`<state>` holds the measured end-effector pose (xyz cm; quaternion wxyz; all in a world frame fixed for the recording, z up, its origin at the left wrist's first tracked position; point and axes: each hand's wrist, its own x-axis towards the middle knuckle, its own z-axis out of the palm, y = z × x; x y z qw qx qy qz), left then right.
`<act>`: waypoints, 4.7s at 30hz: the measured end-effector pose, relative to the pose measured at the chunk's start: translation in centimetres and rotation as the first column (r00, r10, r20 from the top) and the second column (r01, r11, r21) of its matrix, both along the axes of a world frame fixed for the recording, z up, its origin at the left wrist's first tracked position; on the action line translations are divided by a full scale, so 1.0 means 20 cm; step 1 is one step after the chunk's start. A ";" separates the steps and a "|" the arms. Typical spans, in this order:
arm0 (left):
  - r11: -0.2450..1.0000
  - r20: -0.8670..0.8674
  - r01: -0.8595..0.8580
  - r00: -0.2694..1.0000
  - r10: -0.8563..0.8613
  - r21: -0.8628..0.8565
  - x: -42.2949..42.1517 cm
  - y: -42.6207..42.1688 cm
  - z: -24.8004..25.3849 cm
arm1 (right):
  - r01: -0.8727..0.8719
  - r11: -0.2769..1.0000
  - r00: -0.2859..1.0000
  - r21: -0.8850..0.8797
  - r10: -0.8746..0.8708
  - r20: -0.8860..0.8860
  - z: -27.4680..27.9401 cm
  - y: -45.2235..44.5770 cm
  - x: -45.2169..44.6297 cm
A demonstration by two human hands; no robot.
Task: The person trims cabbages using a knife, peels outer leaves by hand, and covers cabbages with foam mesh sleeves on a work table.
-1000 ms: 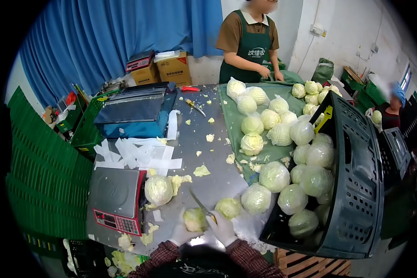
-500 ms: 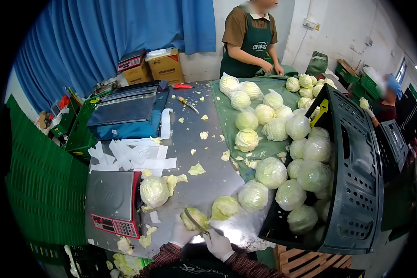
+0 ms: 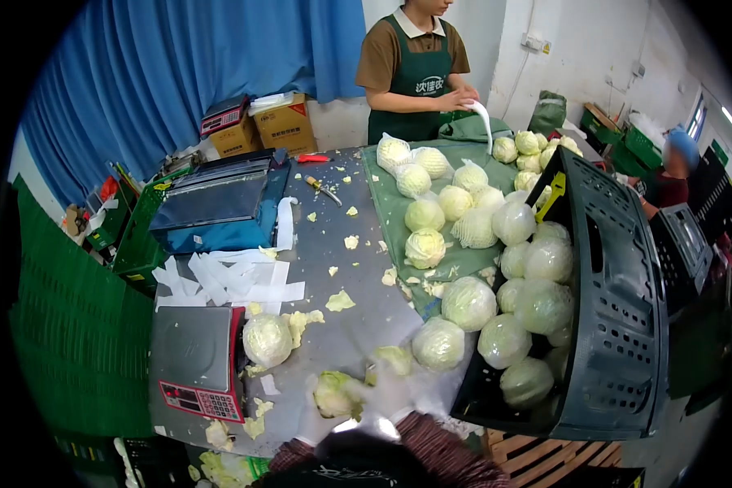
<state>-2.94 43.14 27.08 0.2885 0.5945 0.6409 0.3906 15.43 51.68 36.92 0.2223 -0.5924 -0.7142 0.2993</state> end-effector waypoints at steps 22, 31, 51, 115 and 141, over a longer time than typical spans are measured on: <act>0.978 -0.199 -0.069 0.980 0.029 -0.198 0.05 0.08 0.05 | -0.225 0.972 0.974 0.068 0.223 0.040 -0.28 -0.35 0.10; 0.967 -0.162 -0.071 0.986 0.032 -0.245 0.06 0.09 0.14 | -0.280 0.958 0.925 0.061 0.253 0.282 -0.29 -0.21 0.03; 0.962 0.425 0.013 0.899 0.107 -0.271 -0.01 -0.17 -0.02 | -0.121 0.986 0.978 -0.116 0.098 -0.187 -0.11 -0.07 0.07; 0.999 0.831 -0.040 0.555 0.032 -0.012 -0.01 0.17 0.42 | -0.351 0.853 0.935 0.386 0.344 0.089 0.41 -0.20 -0.03; 0.951 0.938 0.307 0.317 -0.141 0.039 -0.12 0.19 0.51 | -0.474 0.870 0.706 0.137 0.468 -0.531 0.27 0.00 0.11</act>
